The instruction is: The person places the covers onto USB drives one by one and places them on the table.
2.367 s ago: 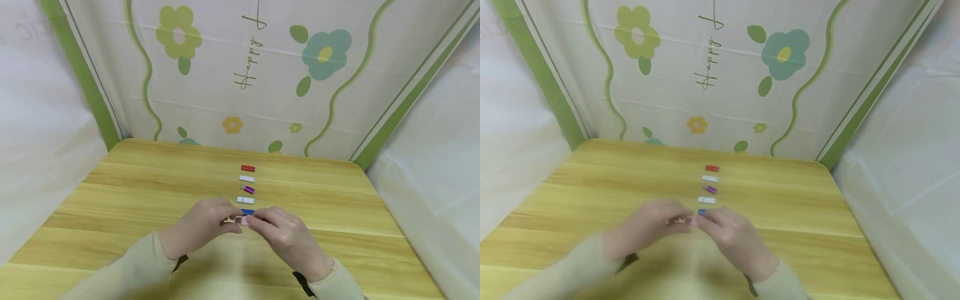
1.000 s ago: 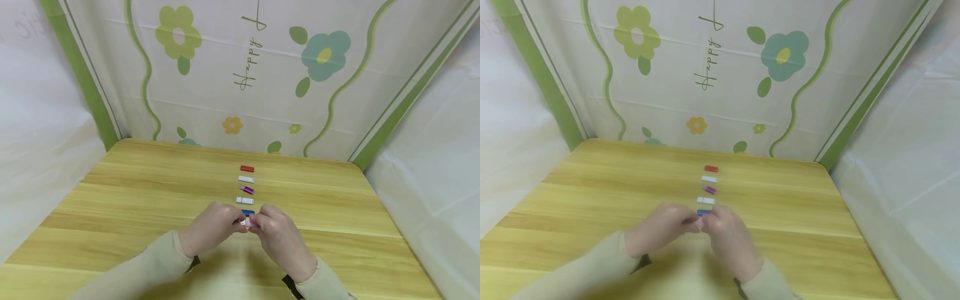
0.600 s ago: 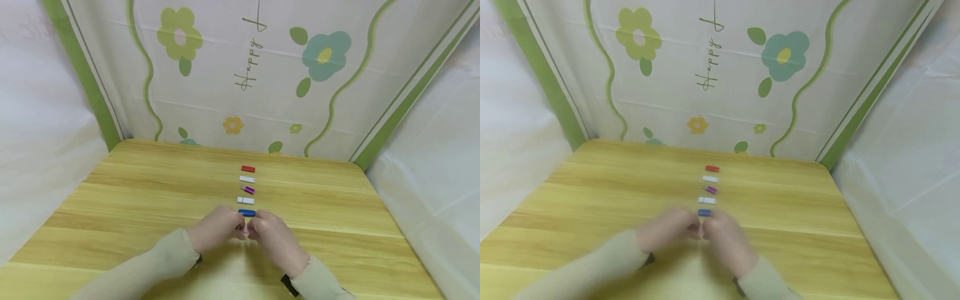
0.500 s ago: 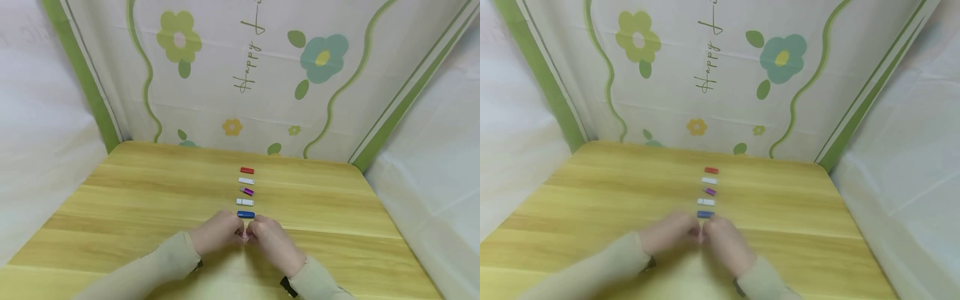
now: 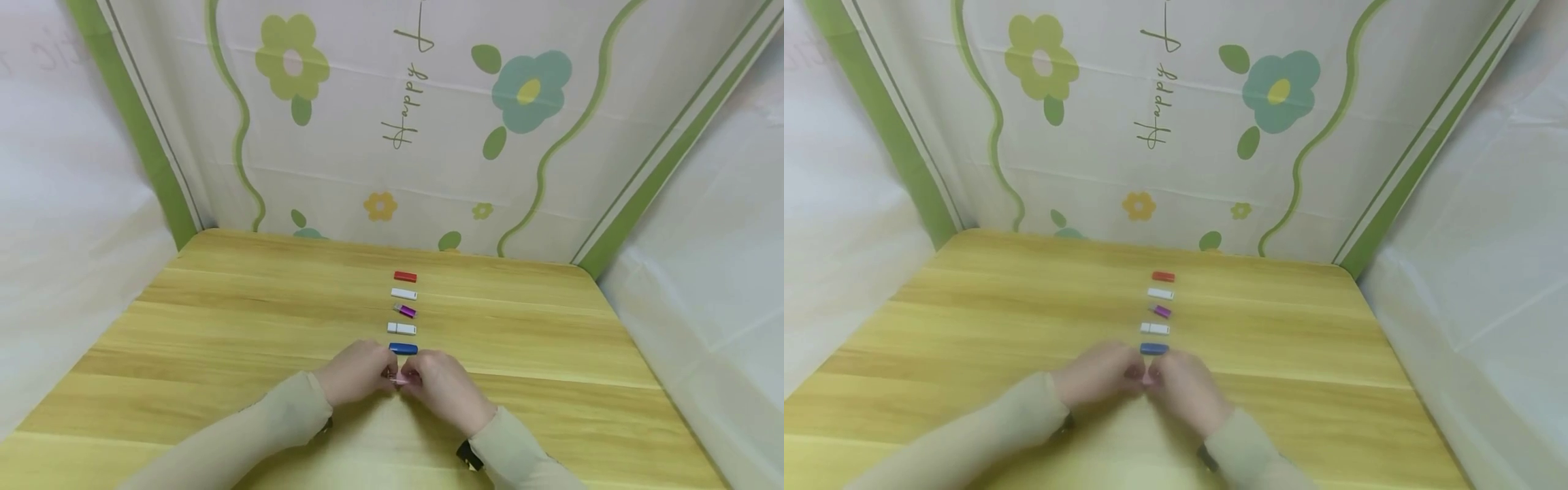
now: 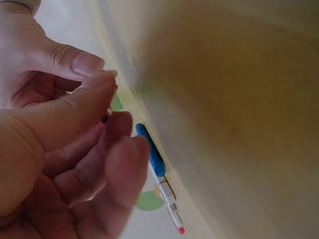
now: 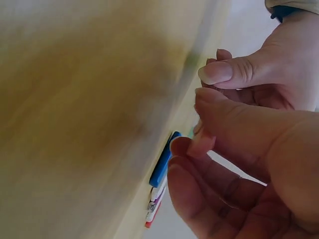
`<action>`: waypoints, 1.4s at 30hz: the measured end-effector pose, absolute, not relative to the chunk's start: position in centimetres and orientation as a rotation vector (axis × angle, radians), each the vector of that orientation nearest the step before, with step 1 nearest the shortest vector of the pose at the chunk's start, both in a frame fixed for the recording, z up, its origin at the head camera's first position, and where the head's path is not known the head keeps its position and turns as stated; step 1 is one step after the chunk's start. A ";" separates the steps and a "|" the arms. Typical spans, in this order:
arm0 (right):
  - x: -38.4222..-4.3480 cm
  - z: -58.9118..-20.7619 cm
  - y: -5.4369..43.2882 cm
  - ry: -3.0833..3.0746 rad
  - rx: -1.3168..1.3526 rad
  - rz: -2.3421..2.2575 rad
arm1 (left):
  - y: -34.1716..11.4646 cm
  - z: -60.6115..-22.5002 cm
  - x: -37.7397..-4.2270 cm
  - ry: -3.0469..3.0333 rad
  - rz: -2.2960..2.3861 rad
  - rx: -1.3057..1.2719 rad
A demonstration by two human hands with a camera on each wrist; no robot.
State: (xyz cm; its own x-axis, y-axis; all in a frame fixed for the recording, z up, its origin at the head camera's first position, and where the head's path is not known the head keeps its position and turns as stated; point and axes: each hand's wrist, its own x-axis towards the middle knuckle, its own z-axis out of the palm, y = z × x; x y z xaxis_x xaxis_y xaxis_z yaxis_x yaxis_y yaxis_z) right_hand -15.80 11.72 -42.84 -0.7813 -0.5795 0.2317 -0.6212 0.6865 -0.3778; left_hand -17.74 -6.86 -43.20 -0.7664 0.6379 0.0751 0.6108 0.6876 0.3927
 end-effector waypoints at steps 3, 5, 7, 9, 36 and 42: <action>-16.2 -43.1 11.8 -2.830 0.974 0.646 | -6.8 -43.0 -17.8 2.832 0.562 1.045; -16.4 -43.3 11.7 -2.847 0.966 0.643 | -6.7 -42.9 -17.7 2.833 0.538 1.052; -16.7 -43.4 11.7 -2.859 0.963 0.652 | -6.7 -42.8 -17.8 2.833 0.524 1.049; -16.9 -43.5 11.6 -2.865 0.963 0.664 | -6.6 -42.7 -17.8 2.837 0.513 1.048; -18.4 -42.9 11.7 -2.932 0.838 0.593 | -7.5 -43.3 -19.5 2.934 0.473 0.933; -18.7 -41.5 12.6 -2.949 0.708 0.527 | -9.1 -42.6 -20.1 2.996 0.486 0.860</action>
